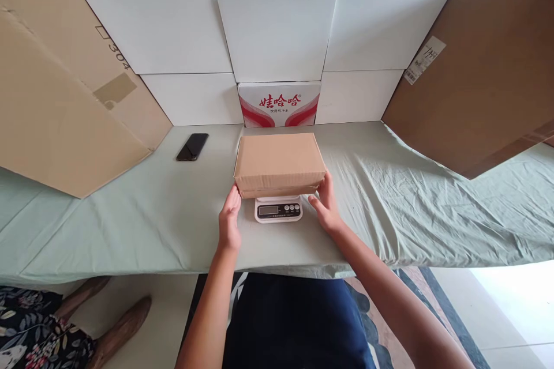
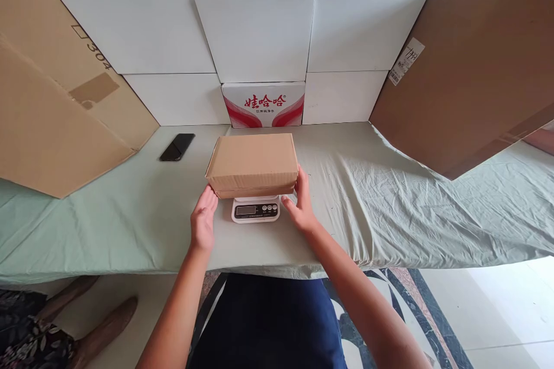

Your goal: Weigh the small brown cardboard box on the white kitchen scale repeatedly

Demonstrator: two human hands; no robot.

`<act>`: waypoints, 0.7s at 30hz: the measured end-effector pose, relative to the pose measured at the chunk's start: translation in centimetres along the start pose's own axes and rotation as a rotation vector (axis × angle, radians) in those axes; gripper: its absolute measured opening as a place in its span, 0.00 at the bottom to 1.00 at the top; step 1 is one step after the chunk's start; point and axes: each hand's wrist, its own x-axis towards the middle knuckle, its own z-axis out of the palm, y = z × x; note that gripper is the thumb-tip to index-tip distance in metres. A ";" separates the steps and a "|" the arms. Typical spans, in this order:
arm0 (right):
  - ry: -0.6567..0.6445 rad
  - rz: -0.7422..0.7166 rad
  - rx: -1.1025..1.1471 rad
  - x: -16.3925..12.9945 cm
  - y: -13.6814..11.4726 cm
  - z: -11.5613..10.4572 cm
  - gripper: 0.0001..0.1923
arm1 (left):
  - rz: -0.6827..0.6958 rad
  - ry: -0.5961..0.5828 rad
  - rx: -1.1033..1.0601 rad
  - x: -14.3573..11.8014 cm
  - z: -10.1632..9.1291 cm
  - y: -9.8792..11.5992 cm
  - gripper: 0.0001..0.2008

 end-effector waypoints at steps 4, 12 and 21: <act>0.003 0.000 0.002 0.0 0.0 0.1 0.43 | 0.013 0.003 0.024 0.1 0.0 -0.1 0.34; 0.077 -0.011 0.076 0.2 0.2 -0.3 0.42 | 0.041 -0.022 0.004 0.2 0.2 0.7 0.34; 0.134 0.070 0.125 0.4 0.2 -0.7 0.39 | 0.017 -0.026 0.010 0.2 0.3 1.2 0.33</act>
